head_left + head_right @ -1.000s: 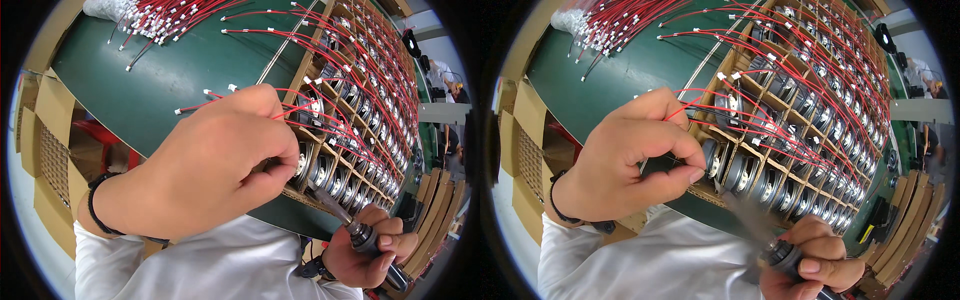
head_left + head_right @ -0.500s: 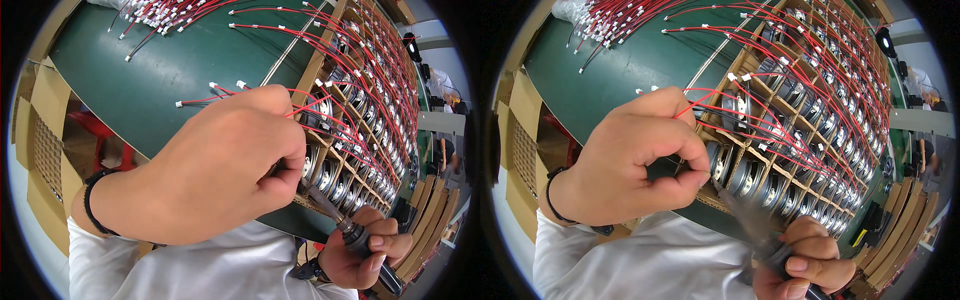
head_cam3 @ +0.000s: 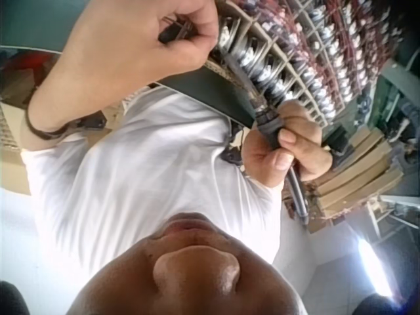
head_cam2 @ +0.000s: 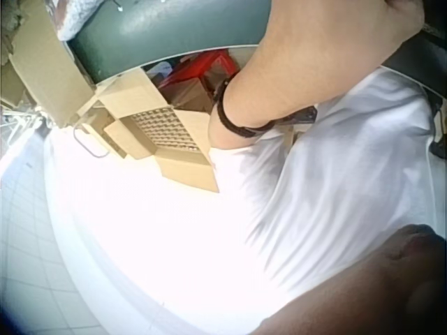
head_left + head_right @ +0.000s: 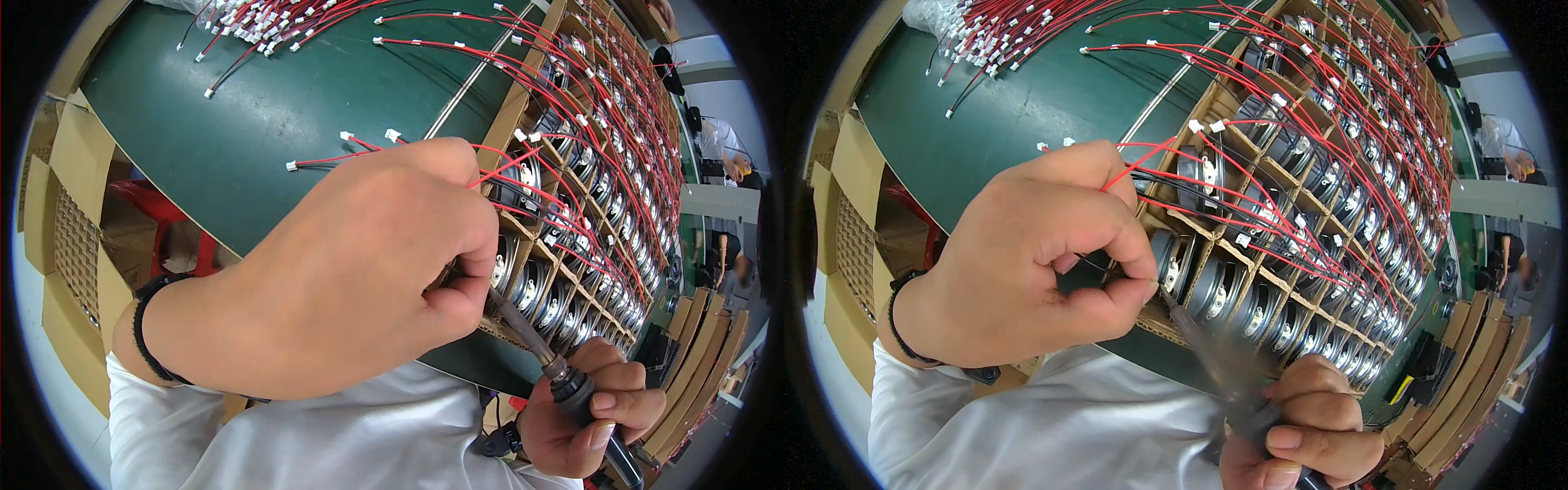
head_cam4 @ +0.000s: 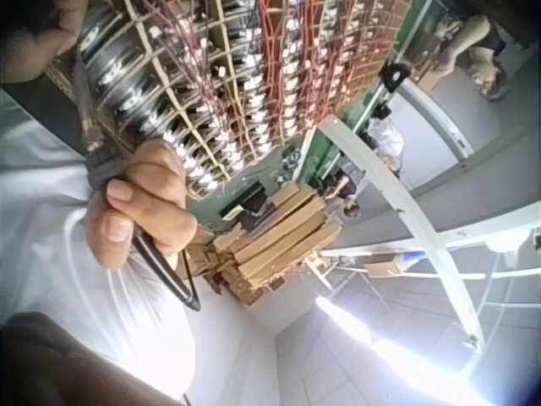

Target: Soldering wires onto a grid of electronic speaker components using a soldering iron.

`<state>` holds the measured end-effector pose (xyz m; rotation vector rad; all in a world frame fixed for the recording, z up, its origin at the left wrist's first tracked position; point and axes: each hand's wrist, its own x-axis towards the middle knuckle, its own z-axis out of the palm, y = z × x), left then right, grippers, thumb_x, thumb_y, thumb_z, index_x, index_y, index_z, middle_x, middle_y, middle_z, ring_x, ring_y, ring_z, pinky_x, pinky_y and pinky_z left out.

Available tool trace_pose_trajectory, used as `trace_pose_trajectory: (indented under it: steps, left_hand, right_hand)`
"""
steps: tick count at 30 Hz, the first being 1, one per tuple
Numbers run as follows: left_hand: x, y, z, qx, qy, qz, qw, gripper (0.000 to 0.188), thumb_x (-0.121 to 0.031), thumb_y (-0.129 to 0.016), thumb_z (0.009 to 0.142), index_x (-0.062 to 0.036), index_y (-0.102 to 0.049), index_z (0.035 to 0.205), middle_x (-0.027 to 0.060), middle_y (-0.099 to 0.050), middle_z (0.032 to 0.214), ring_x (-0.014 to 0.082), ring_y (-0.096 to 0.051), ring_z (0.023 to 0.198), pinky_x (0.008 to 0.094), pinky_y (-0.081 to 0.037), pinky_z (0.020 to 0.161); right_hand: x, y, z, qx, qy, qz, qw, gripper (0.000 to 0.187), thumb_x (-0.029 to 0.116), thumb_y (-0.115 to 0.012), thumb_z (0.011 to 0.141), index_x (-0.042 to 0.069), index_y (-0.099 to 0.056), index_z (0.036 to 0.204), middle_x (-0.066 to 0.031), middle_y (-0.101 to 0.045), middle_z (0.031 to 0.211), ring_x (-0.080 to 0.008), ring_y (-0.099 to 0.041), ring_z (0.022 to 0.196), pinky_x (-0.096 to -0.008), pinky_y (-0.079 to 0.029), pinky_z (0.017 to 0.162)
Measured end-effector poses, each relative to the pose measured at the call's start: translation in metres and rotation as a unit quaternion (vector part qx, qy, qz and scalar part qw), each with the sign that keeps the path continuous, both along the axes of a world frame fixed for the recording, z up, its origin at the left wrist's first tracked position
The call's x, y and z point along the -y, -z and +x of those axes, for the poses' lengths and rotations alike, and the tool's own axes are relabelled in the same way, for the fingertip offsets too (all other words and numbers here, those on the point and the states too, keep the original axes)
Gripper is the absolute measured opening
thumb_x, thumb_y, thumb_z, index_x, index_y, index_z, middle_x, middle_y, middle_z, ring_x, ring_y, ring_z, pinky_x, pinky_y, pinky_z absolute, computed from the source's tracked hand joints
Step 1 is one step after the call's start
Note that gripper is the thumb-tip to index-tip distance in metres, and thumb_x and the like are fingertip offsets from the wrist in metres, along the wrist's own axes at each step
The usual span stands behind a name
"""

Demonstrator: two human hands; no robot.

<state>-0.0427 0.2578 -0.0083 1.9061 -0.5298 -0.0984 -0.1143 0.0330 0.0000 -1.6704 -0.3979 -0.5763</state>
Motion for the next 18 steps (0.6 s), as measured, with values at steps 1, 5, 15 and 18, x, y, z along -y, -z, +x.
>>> trace_pose_trajectory:
  steps: [1,5,15,18]
  left_hand:
    - [-0.0002,-0.0001,0.0001,-0.002,0.002,0.010,1.000,0.013,0.000,-0.077,0.072,-0.0083,-0.070,0.079,0.0012,-0.052,0.083,0.0080,-0.044,0.060,0.0242,-0.033,0.050]
    - [-0.0008,-0.0001,0.0013,0.000,0.009,-0.005,1.000,0.012,0.000,-0.077,0.072,-0.0084,-0.071,0.079,0.0013,-0.052,0.084,0.0079,-0.044,0.061,0.0243,-0.033,0.051]
    - [0.0007,0.0005,0.0002,0.005,0.007,-0.001,1.000,0.013,-0.001,-0.077,0.071,-0.0090,-0.072,0.080,0.0020,-0.051,0.085,0.0086,-0.045,0.063,0.0239,-0.034,0.052]
    - [0.0005,0.0010,0.0007,0.009,0.008,-0.007,1.000,0.013,-0.001,-0.077,0.071,-0.0089,-0.072,0.080,0.0019,-0.051,0.085,0.0085,-0.044,0.062,0.0241,-0.034,0.053]
  right_hand:
    - [-0.0002,0.0009,0.0005,0.009,0.001,0.013,1.000,0.026,0.020,-0.062,0.091,0.006,-0.041,0.090,-0.0034,-0.037,0.074,-0.0132,-0.030,0.060,-0.0325,-0.027,0.060]
    - [-0.0037,0.0060,0.0023,0.031,0.017,0.051,0.998,0.025,0.019,-0.062,0.090,0.006,-0.041,0.090,-0.0038,-0.038,0.075,-0.0129,-0.029,0.059,-0.0323,-0.027,0.059]
    - [-0.0008,0.0023,0.0034,0.027,0.004,0.066,0.997,0.022,0.014,-0.062,0.089,0.009,-0.040,0.090,-0.0044,-0.043,0.080,-0.0129,-0.031,0.062,-0.0321,-0.026,0.060]
    - [-0.0017,0.0032,0.0020,0.025,0.004,0.074,0.997,0.022,0.013,-0.061,0.089,0.009,-0.040,0.091,-0.0045,-0.043,0.080,-0.0129,-0.031,0.062,-0.0320,-0.026,0.060]
